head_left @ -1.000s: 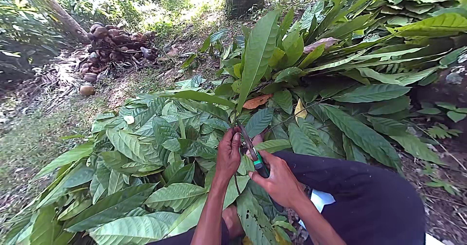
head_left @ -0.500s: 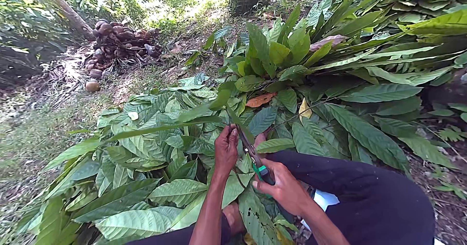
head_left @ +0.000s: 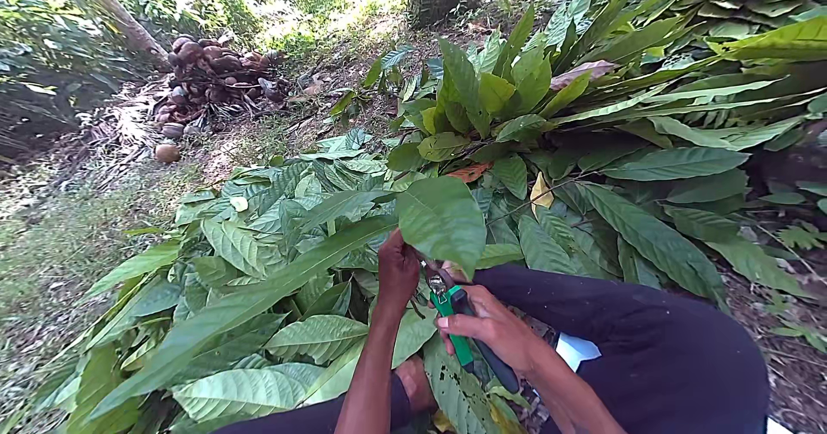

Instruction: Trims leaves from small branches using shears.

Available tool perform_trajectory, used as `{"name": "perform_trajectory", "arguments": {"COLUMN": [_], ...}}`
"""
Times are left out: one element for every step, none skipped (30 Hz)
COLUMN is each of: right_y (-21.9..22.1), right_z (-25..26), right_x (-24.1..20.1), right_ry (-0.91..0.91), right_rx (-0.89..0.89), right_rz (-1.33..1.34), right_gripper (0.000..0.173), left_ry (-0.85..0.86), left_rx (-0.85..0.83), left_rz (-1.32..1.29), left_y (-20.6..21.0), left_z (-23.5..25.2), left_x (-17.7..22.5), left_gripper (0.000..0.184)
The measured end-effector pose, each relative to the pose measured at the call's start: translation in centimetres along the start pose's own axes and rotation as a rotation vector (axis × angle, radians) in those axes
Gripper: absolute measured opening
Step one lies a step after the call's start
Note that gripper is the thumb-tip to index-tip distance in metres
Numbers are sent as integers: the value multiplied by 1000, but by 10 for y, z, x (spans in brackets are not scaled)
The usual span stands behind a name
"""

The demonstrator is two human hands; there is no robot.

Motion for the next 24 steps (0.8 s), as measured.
{"name": "perform_trajectory", "arguments": {"right_y": [1, 2, 4, 5, 5, 4, 1, -3, -7, -11, -14, -16, -18, -19, -21, -23, -24, -25, -26, -27, -28, -29, -30, -31], "right_z": [0, 1, 1, 1, 0, -1, -1, -2, -1, 0, 2, 4, 6, 9, 11, 13, 15, 16, 17, 18, 19, 20, 21, 21], "right_x": [1, 2, 2, 3, 3, 3, 3, 2, 0, -2, -5, -10, -14, -16, -18, -19, -20, -21, -22, -22, -23, -23, -23, -24], "right_ry": [-8, -14, -22, -32, -43, -57, -70, -67, -52, -29, 3, 43, 71, 87, 87, 80, 72, 65, 60, 56, 50, 48, 50, 52], "right_rx": [10, 27, 52, 77, 110, 155, 205, 242, 284, 329, 369, 396, 418, 432, 439, 440, 437, 432, 422, 415, 415, 414, 411, 411], "right_rz": [10, 29, 48, 56, 39, -11, -95, -214, -355, -481, -588, -665, -713, -738, -749, -749, -739, -730, -722, -719, -723, -727, -733, -743], "right_gripper": [20, 17, 13, 10, 9, 12, 19, 30, 39, 47, 52, 56, 58, 58, 57, 55, 54, 54, 54, 53, 53, 53, 54, 55], "left_ry": [2, 2, 0, -6, -11, -22, -35, -48, -46, -43, -39, -30, -23, -22, -27, -37, -53, -74, -96, -117, -134, -148, -156, -160], "left_rx": [-2, -3, -2, 5, 16, 18, 15, 7, -8, -23, -33, -37, -40, -48, -59, -75, -93, -112, -129, -149, -167, -185, -200, -209], "left_rz": [7, 20, 35, 53, 63, 63, 62, 55, 58, 67, 77, 88, 91, 85, 71, 46, 7, -45, -100, -152, -198, -235, -266, -288], "left_y": [0, 0, 0, 0, 0, -2, -3, -5, -6, -7, -8, -8, -8, -8, -8, -8, -7, -7, -6, -6, -5, -4, -4, -4], "left_z": [0, 0, 0, 0, -1, -2, -1, 1, 2, 2, 1, 1, 0, -1, -1, -1, -2, -3, -5, -6, -7, -7, -8, -9], "left_x": [1, 2, 4, 6, 7, 8, 6, 3, 1, 0, 0, 1, 2, 3, 5, 6, 8, 9, 9, 9, 8, 9, 9, 10], "left_gripper": [20, 20, 20, 20, 20, 21, 21, 20, 20, 20, 21, 21, 21, 21, 22, 22, 23, 23, 23, 23, 23, 24, 24, 24]}}
Point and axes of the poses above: each hand's wrist, its own z-axis towards the middle knuckle, its own y-axis out of the palm, x = y × z, the point moved 4 cm from there along z, towards the middle knuckle, and after that the axes turned 2 degrees about y, right-handed, at the moved point
